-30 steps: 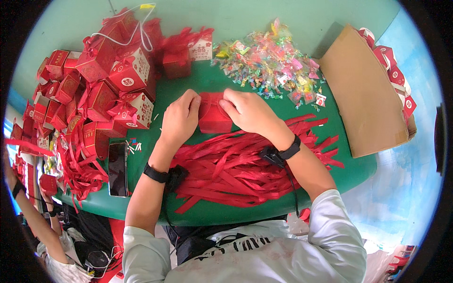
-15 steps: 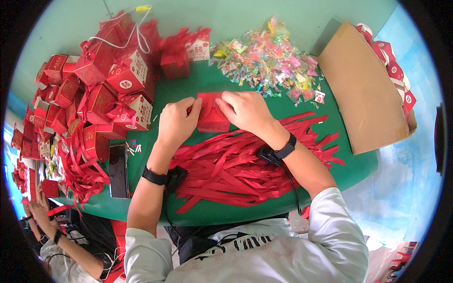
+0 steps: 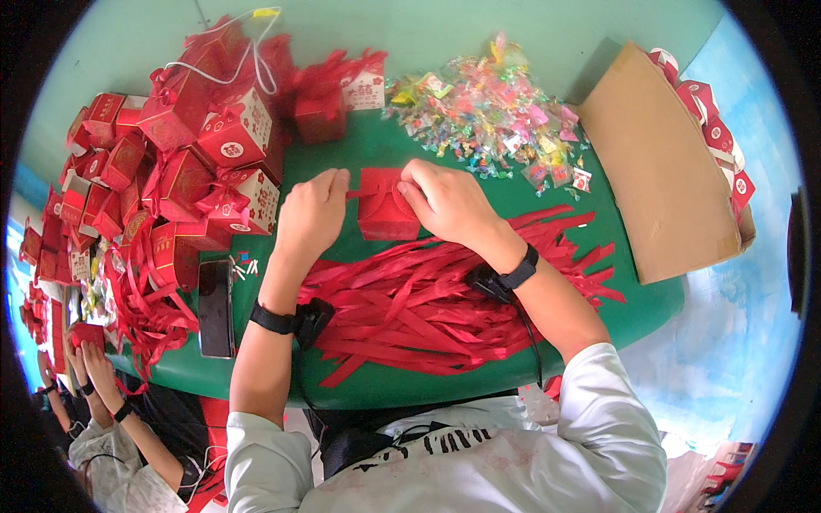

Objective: The person assembles small red gift boxes by placing wrapped candies inside, closing the boxes, and tying red ribbons around them. The person repeats this process for multiple boxes, stacking the finished items on the left side of the table.

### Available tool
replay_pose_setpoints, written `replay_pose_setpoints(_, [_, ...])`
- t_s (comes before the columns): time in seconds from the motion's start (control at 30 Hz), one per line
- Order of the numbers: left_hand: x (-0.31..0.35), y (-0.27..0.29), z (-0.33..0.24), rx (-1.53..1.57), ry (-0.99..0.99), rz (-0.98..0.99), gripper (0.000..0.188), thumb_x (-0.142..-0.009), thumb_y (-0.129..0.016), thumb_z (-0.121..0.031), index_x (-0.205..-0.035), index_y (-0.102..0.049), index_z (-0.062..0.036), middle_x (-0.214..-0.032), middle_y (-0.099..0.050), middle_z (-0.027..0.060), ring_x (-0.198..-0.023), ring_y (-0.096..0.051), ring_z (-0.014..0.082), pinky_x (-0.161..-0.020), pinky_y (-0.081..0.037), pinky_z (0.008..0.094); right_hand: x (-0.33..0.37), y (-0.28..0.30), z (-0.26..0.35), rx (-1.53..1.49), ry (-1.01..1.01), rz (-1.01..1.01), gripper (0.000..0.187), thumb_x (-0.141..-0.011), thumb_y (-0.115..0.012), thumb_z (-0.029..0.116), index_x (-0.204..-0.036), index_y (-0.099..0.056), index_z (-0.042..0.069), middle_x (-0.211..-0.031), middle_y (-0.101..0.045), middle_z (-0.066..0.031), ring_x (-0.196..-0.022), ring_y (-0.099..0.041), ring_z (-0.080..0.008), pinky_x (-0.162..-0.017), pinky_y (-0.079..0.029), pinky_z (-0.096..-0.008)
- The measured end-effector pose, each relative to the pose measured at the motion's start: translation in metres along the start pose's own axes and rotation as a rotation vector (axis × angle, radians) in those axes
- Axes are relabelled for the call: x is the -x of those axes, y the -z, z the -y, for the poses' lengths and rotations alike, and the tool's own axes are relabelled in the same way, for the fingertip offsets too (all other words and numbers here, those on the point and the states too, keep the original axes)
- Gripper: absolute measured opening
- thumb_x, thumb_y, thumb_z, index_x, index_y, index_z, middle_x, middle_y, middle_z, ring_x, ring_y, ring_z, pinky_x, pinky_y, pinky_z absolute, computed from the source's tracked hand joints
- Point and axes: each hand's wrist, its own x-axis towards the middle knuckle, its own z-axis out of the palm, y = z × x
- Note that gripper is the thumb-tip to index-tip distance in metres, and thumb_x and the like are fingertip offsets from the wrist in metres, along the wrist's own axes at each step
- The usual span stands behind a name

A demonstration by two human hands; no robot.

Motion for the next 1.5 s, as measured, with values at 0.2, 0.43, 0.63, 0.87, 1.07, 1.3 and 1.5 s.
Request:
replay_pose_setpoints(0.2, [-0.011, 0.024, 0.03, 0.066, -0.012, 0.482, 0.028, -0.098, -0.072, -0.027, -0.101, -0.081, -0.0009, -0.089, -0.078, 0.0183, -0.081, -0.074, 0.0287, -0.076, -0.057, 0.0406, 0.0, -0.002, 0.003, -0.029, -0.03, 0.008, 0.014, -0.104, -0.07, 0.018, -0.102, -0.063, 0.006, -0.085, -0.071, -0.0154, -0.074, -0.069, -0.0396, -0.064, -0.054, -0.048])
replay_pose_setpoints(0.43, [-0.008, 0.02, 0.023, 0.521, -0.195, 0.523, 0.011, -0.095, -0.075, -0.003, -0.102, -0.08, 0.0024, -0.092, -0.075, 0.0063, -0.086, -0.066, 0.0132, -0.077, -0.054, 0.0326, -0.002, -0.006, 0.007, -0.078, -0.059, 0.005, 0.015, -0.102, -0.074, 0.018, -0.103, -0.065, 0.005, -0.088, -0.073, -0.0165, -0.077, -0.072, -0.0396, -0.065, -0.055, -0.0472])
replay_pose_setpoints(0.63, [0.007, -0.025, -0.004, 0.247, -0.238, -0.022, 0.015, -0.093, -0.075, -0.01, -0.105, -0.081, -0.0019, -0.091, -0.07, 0.0155, -0.076, -0.069, 0.0291, -0.071, -0.054, 0.0382, -0.002, -0.009, 0.005, -0.248, -0.133, -0.001, 0.017, -0.102, -0.074, 0.018, -0.105, -0.067, 0.003, -0.086, -0.073, -0.0178, -0.076, -0.071, -0.0393, -0.066, -0.055, -0.0469])
replay_pose_setpoints(0.87, [0.016, -0.015, -0.021, 0.076, -0.232, -0.01, 0.02, -0.092, -0.074, -0.012, -0.11, -0.081, -0.0043, -0.096, -0.07, 0.0157, -0.083, -0.071, 0.0371, -0.075, -0.056, 0.0437, -0.01, 0.037, -0.001, -0.051, -0.026, 0.238, 0.017, -0.098, -0.073, 0.019, -0.091, -0.068, 0.004, -0.085, -0.068, -0.0132, -0.077, -0.071, -0.0392, -0.068, -0.057, -0.0498])
replay_pose_setpoints(1.07, [0.014, -0.018, -0.012, 0.108, -0.312, -0.018, 0.02, -0.092, -0.073, -0.01, -0.11, -0.08, -0.0026, -0.099, -0.071, 0.0167, -0.088, -0.072, 0.0383, -0.077, -0.057, 0.043, -0.007, 0.018, 0.009, 0.217, 0.072, -0.062, 0.011, -0.093, -0.073, 0.016, -0.085, -0.069, 0.009, -0.091, -0.063, -0.0096, -0.076, -0.071, -0.0327, -0.063, -0.058, -0.0465])
replay_pose_setpoints(1.3, [0.01, -0.015, -0.009, 0.205, -0.303, 0.031, 0.022, -0.09, -0.074, -0.004, -0.11, -0.079, 0.0009, -0.096, -0.068, 0.0177, -0.083, -0.07, 0.0355, -0.075, -0.056, 0.04, -0.005, -0.002, 0.006, 0.219, 0.056, -0.184, 0.008, -0.091, -0.077, 0.014, -0.099, -0.078, 0.012, -0.091, -0.066, -0.0064, -0.075, -0.072, -0.0295, -0.063, -0.059, -0.0422])
replay_pose_setpoints(1.5, [0.006, -0.016, -0.002, 0.275, -0.314, 0.068, 0.018, -0.09, -0.075, -0.005, -0.107, -0.08, -0.0011, -0.091, -0.069, 0.0166, -0.077, -0.069, 0.0324, -0.071, -0.054, 0.039, -0.003, -0.011, 0.002, 0.136, 0.026, -0.24, 0.009, -0.09, -0.081, 0.017, -0.096, -0.079, 0.011, -0.095, -0.073, -0.0055, -0.079, -0.075, -0.0295, -0.066, -0.061, -0.0397])
